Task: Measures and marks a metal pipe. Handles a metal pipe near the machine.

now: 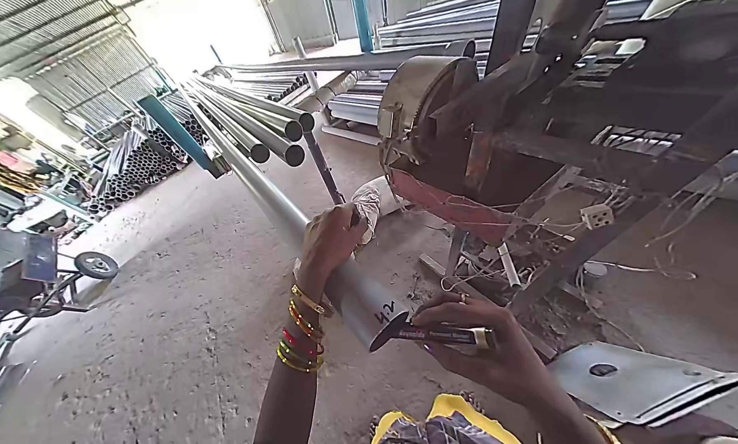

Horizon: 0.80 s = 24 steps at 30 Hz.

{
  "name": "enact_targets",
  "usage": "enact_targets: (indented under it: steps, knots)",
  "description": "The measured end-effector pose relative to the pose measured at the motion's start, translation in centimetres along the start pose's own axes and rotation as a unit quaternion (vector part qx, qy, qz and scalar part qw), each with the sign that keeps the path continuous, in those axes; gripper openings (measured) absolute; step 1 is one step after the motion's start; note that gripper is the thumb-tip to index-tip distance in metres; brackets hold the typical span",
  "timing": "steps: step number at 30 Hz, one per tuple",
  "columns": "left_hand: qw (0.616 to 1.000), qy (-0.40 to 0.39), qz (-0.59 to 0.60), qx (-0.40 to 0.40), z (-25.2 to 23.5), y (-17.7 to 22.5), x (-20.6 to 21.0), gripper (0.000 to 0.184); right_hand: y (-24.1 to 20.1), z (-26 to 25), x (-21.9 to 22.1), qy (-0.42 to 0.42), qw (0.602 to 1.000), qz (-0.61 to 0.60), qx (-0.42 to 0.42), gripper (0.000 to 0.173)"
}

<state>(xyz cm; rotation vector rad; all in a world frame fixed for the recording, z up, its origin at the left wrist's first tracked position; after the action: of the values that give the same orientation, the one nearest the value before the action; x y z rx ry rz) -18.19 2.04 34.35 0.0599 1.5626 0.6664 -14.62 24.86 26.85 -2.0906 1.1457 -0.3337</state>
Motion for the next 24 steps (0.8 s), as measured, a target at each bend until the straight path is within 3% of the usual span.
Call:
enact_targets:
  steps: [24]
  knots:
    - [1.0,-0.006,-0.01,0.001,-0.14,0.17,0.0,0.028,-0.95,-0.42,-0.41,-0.021,0.999,0.038,0.001,0.017]
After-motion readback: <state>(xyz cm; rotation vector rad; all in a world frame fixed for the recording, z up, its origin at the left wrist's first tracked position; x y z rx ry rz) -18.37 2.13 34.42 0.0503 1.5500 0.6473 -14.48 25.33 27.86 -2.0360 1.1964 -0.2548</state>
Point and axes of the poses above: each hand's wrist, its own z-axis away from the middle knuckle, its own x-axis out of the palm, y = z × x, the point moved 2 cm from there along -z, towards the middle knuckle, and after that the axes turned 10 degrees about -x, right-handed, at the moved point
